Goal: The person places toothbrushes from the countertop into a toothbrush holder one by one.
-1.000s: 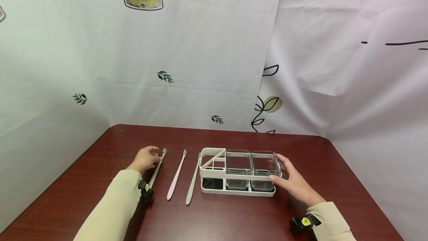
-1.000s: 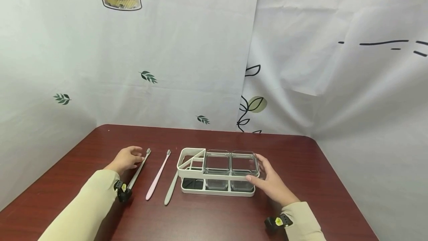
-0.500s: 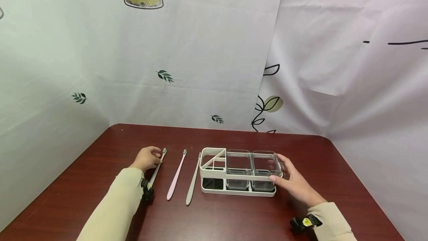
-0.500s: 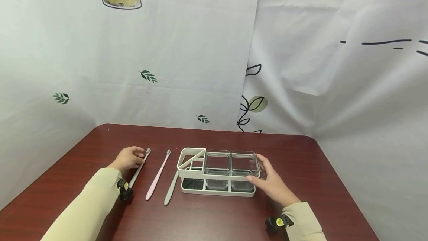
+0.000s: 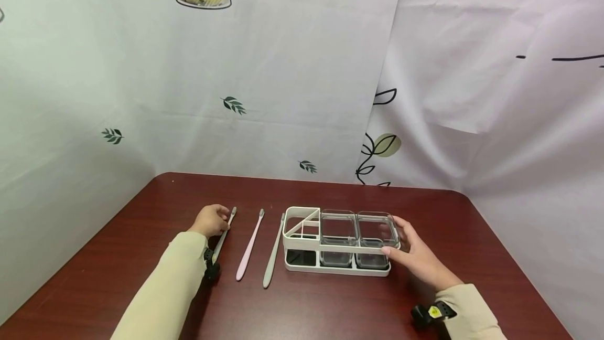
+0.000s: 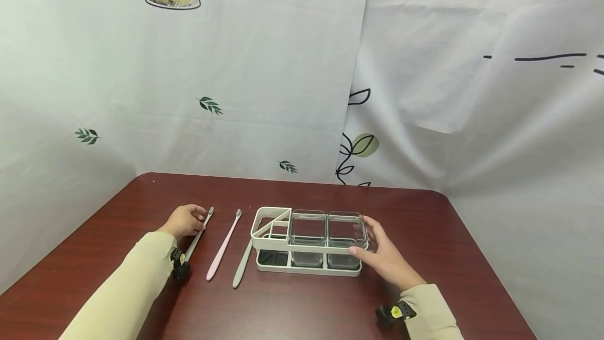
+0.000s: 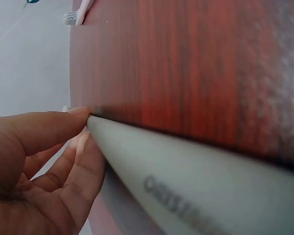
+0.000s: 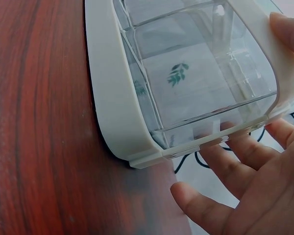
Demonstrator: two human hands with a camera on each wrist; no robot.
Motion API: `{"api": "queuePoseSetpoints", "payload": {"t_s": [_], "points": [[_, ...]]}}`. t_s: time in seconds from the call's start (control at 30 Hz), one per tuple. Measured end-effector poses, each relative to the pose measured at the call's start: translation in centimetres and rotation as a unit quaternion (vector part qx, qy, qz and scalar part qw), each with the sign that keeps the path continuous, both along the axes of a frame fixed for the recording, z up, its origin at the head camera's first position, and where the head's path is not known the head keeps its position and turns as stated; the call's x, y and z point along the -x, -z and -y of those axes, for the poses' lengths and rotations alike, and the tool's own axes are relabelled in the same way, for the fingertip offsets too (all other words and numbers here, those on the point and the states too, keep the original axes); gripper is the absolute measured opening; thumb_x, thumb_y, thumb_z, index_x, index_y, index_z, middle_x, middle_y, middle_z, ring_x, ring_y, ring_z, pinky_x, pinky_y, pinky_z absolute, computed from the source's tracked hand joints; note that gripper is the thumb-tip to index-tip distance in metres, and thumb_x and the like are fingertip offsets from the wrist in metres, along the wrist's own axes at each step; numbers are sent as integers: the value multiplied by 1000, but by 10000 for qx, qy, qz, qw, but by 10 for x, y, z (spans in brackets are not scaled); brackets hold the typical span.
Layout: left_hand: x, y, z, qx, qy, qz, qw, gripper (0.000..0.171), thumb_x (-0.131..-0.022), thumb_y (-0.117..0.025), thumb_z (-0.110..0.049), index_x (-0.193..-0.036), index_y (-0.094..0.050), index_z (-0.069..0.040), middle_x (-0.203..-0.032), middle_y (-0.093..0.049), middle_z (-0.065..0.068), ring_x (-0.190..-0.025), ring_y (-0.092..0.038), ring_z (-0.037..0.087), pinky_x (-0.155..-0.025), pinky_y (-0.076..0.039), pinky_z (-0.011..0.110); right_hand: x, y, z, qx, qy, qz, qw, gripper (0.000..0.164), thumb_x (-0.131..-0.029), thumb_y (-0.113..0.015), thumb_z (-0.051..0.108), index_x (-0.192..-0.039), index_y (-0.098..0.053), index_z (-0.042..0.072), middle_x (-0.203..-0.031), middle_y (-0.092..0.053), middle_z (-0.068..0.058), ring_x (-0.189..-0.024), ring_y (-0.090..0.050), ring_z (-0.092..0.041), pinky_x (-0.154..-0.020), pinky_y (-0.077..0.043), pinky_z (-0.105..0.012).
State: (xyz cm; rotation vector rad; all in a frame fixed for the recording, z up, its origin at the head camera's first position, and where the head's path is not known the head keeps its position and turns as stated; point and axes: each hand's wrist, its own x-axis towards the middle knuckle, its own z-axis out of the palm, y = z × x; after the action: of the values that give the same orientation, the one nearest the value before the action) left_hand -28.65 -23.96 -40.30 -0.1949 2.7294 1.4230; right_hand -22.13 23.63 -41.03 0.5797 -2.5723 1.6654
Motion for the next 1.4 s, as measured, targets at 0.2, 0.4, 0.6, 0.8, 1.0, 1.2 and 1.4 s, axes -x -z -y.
{"api": "queuePoseSetpoints", "payload": {"t_s": [0.2,0.4,0.6,0.8,1.0,1.2,1.4], "points": [[1,-2,-3,227,44,79,9997,41,-78,-63,16,-117,-51,17,-94,-54,21,-76,-55,25,-63,-54,35,0,-1,-1,46,-11,-62,10000,71,-90,-67,12,-146,-25,5,-138,-46,-26,-124,-50,-23,-89,-45,-18],[5,-3,-4,798,198,205,9964,38,-81,-60,12,-118,-53,18,-99,-59,26,-75,-54,24,-60,-50,31,-1,-1,0,225,-161,-136,9995,69,-90,-66,9,-146,-24,2,-138,-45,-30,-120,-50,-6,-89,-45,-17],[8,-4,-5,881,220,308,9954,37,-80,-60,13,-116,-55,19,-112,-57,34,-75,-55,25,-57,-49,29,-1,-1,1,237,-118,51,9996,70,-91,-66,10,-146,-23,4,-139,-43,-28,-126,-47,-27,-90,-45,-17],[5,-7,-1,882,165,321,9954,36,-79,-59,13,-115,-55,18,-110,-57,33,-80,-58,28,-61,-54,35,0,0,1,197,-115,169,9996,71,-91,-66,13,-147,-23,6,-141,-44,-25,-128,-45,-33,-90,-45,-18],[3,-17,2,499,30,185,9986,37,-79,-56,12,-115,-54,17,-101,-57,29,-73,-54,26,-57,-49,31,0,1,0,294,-135,122,9994,71,-91,-66,12,-147,-23,6,-140,-44,-26,-124,-49,-11,-91,-45,-17],[-1,-33,2,131,-160,-102,9997,43,-80,-54,8,-123,-50,16,-110,-57,33,-80,-59,27,-63,-51,33,0,1,0,316,-135,119,9993,71,-91,-66,11,-146,-23,5,-140,-43,-27,-123,-49,-8,-91,-45,-17],[-2,-48,-3,-396,-406,-288,9980,46,-82,-54,7,-128,-50,12,-112,-60,27,-82,-60,20,-65,-50,28,0,0,0,334,-159,85,9993,70,-90,-66,11,-146,-24,5,-139,-43,-28,-124,-49,-13,-91,-44,-17]]}}
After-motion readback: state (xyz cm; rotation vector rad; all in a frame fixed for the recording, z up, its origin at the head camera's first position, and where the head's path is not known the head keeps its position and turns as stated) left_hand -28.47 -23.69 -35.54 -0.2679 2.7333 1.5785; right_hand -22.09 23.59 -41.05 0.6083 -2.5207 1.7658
